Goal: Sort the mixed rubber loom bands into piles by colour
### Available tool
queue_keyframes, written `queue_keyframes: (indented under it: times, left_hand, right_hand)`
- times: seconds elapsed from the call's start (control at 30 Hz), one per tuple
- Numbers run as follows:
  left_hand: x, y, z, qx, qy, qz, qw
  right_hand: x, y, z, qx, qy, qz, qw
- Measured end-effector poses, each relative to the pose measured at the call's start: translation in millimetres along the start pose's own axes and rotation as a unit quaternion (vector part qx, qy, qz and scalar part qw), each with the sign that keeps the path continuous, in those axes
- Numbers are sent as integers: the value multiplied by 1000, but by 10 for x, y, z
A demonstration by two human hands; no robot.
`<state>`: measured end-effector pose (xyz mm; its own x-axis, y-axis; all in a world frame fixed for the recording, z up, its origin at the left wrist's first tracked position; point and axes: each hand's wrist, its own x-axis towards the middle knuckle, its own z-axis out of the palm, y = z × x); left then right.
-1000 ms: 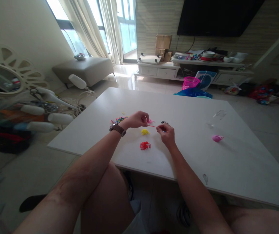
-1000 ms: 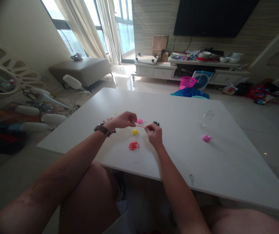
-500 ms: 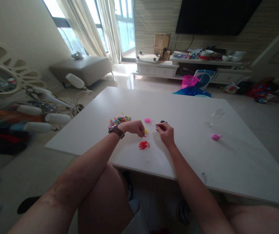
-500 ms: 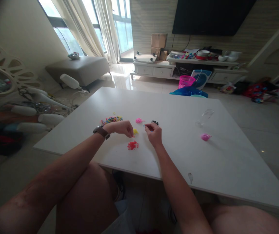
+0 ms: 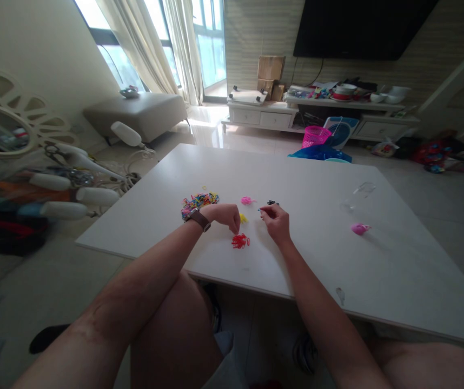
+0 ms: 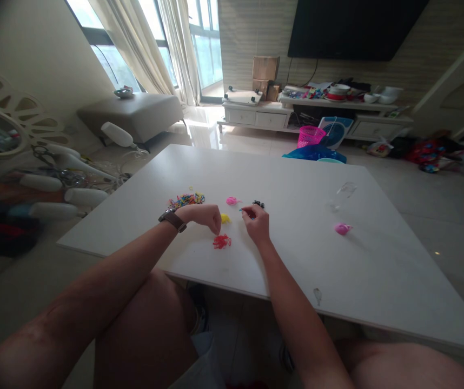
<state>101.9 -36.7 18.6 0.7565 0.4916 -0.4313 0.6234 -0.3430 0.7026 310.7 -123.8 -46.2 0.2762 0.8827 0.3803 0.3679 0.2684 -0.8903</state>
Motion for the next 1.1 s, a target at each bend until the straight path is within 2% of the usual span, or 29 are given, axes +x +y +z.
queue_keyframes:
  times: [0.33,0.6,0.83,1.1]
  left_hand:
    - [-41,69,-22,18,38,10,999]
    - [40,88,-1,-8,157,93,983]
    - [88,120,43,-8,174,117,978]
    - [62,158,41,-2,180,141,974]
  right_hand:
    - [-10,-6,8,-8,-2,-4,1000]
    - [-20,-55,21,-8,-20,-14,1000]
    - [-37,-65,47,4,-62,-27,998]
    - [-39,-63,56,3,-73,-28,997]
